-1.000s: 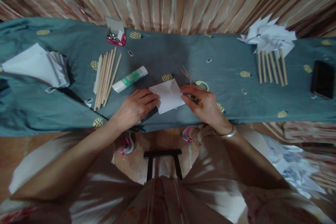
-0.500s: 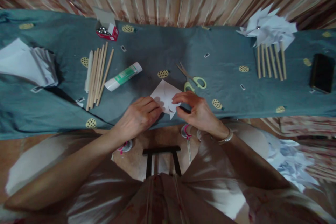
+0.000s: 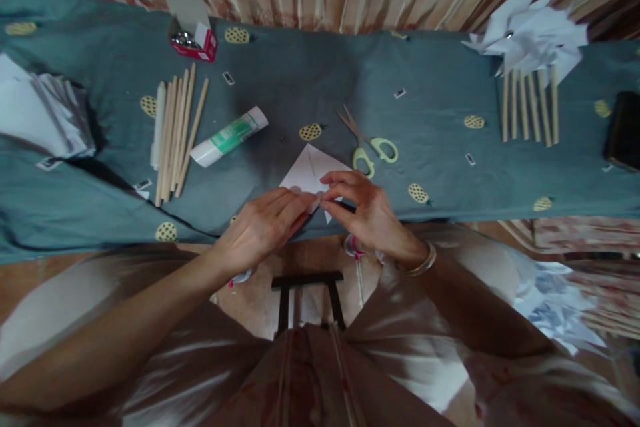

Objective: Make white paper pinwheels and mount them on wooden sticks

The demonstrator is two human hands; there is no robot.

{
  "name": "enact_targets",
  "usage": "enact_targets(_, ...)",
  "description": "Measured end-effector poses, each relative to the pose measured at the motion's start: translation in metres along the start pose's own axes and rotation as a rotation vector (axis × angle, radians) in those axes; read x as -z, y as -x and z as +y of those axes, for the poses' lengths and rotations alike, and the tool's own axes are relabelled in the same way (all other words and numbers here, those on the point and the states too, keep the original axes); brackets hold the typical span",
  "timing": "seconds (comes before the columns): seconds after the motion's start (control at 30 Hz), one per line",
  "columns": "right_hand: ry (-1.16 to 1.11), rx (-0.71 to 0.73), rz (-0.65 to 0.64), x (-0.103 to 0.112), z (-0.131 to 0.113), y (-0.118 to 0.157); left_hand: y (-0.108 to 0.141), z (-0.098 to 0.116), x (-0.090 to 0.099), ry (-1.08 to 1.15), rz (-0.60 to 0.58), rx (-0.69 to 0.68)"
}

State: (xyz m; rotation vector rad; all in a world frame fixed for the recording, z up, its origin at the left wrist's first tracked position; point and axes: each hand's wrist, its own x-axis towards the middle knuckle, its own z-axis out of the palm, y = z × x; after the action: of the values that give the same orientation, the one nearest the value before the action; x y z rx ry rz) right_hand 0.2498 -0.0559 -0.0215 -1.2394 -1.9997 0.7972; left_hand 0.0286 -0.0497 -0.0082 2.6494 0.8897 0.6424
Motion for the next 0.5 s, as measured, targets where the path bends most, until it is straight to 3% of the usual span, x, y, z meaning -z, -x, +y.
enact_targets(0.27,0.025,0.041,-0.021,0.0003,-0.0007,0.0019,-0.0006,-0.0008,0.0009,0.004,-0.059,0.013)
enact_targets(0.5,0.04,0.023,0.039,-0.0044,-0.0038,0.002,0.0039,-0.0009,0.0011,0.035,-0.023,0.017)
